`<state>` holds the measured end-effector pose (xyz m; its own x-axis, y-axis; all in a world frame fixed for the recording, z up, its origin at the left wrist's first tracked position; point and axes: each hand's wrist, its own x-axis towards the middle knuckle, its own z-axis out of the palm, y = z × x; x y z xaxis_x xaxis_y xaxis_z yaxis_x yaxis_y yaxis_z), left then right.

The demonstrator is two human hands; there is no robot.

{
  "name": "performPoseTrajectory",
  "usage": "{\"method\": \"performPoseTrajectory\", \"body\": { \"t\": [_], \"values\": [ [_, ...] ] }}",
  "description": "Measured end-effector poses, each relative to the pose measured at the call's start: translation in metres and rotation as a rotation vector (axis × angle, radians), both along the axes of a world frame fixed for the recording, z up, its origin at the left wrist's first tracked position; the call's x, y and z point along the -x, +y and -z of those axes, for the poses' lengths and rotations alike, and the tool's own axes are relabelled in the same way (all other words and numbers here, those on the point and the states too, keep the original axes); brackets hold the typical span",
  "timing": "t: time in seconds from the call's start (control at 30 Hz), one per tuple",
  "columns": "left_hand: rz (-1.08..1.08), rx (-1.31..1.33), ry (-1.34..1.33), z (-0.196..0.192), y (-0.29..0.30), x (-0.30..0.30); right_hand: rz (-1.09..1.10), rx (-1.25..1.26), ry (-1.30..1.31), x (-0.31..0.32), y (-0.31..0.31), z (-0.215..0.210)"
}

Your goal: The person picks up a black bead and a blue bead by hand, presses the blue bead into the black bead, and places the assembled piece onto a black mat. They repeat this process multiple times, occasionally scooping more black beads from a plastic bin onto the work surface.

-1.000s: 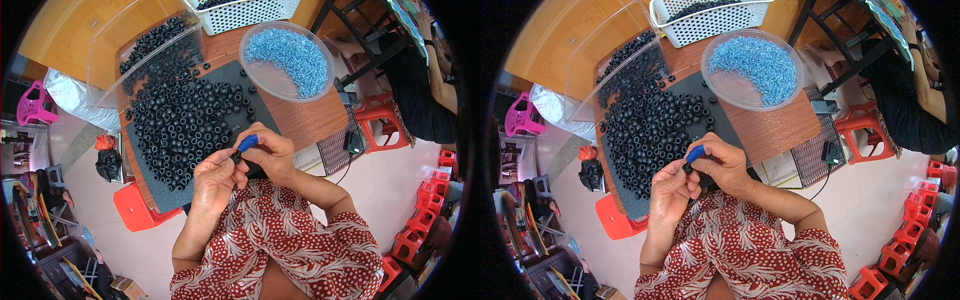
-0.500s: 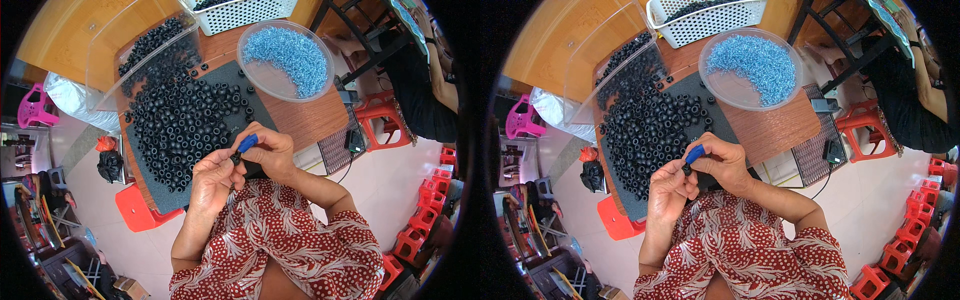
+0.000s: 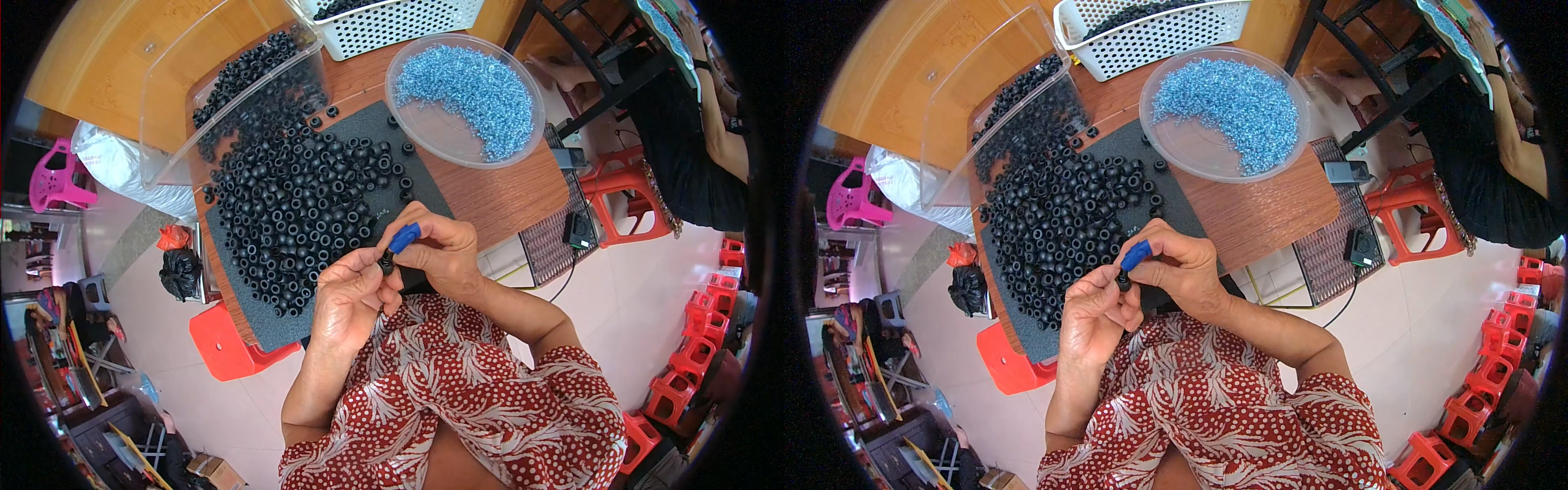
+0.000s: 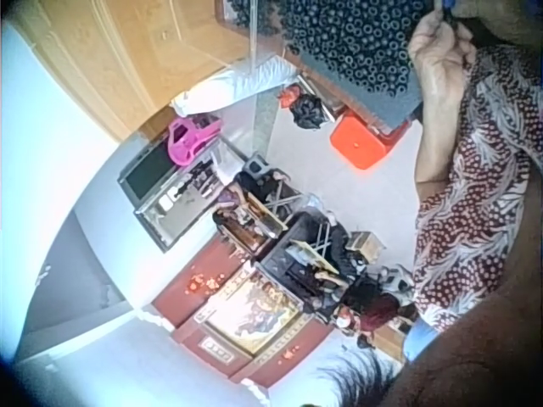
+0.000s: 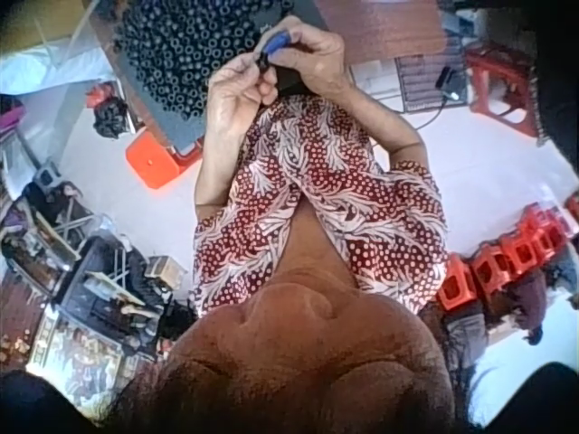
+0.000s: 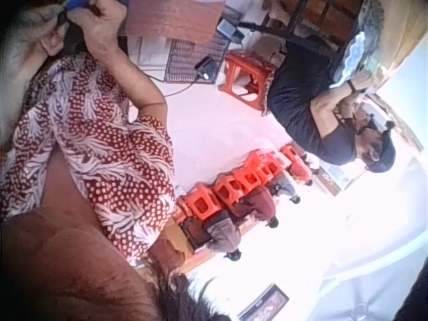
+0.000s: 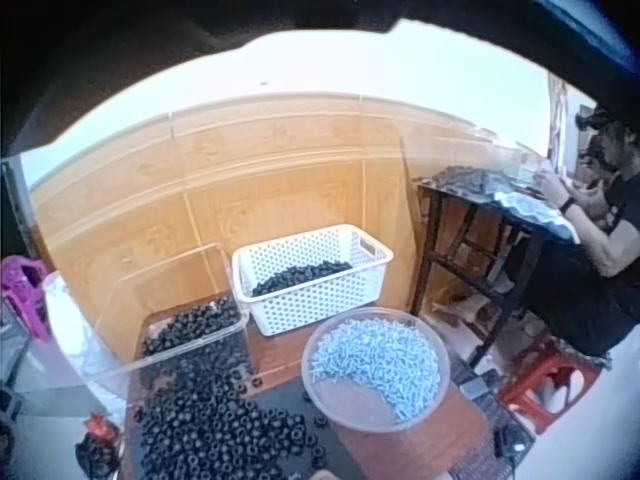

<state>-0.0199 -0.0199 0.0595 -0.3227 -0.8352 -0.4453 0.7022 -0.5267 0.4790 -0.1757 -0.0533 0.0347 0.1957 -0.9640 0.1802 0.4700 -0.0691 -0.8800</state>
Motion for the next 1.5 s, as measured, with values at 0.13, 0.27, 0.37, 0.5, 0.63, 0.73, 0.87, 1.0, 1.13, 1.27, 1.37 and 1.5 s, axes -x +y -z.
{"method": "performPoseTrajectory", "body": {
  "t": [0.13, 0.27, 0.37, 0.5, 0.63, 0.73, 0.87, 1.0, 1.13, 1.27, 1.37, 1.5],
  "values": [
    [0.003, -0.004, -0.006, -0.001, -0.001, 0.001, 0.027, 0.087, 0.063, 0.001, -0.002, 0.003],
    [0.027, 0.005, -0.013, -0.001, -0.002, 0.000, 0.024, 0.091, 0.041, 0.002, -0.002, 0.003],
    [0.017, -0.007, -0.048, -0.001, -0.003, 0.002, 0.045, 0.217, 0.206, 0.006, -0.003, 0.002],
    [0.006, -0.006, -0.066, -0.001, -0.003, 0.004, 0.048, 0.140, 0.124, 0.002, 0.000, 0.005],
    [-0.029, 0.002, -0.102, -0.001, -0.004, 0.007, 0.077, 0.051, 0.083, -0.001, 0.005, 0.006],
    [-0.072, 0.001, -0.115, -0.001, -0.004, 0.008, 0.150, 0.275, 0.330, 0.002, 0.003, 0.004],
    [-0.129, -0.015, -0.113, -0.001, -0.005, 0.008, 0.178, 0.386, 0.445, 0.005, 0.001, -0.003],
    [-0.163, -0.005, -0.176, -0.002, -0.007, 0.010, 0.188, 0.536, 0.668, 0.011, -0.005, -0.012],
    [-0.234, 0.015, -0.252, -0.003, -0.008, 0.014, 0.169, 0.683, 0.813, 0.006, -0.006, -0.012],
    [-0.256, 0.084, -0.332, -0.004, -0.008, 0.019, 0.190, 0.776, 0.960, 0.000, -0.005, -0.016],
    [-0.259, 0.110, -0.371, 0.003, -0.006, 0.020, 0.269, 0.853, 1.017, -0.004, -0.007, -0.010],
    [-0.245, 0.077, -0.361, 0.005, -0.006, 0.022, 0.318, 0.915, 1.118, -0.003, -0.008, -0.007]
  ]
}}
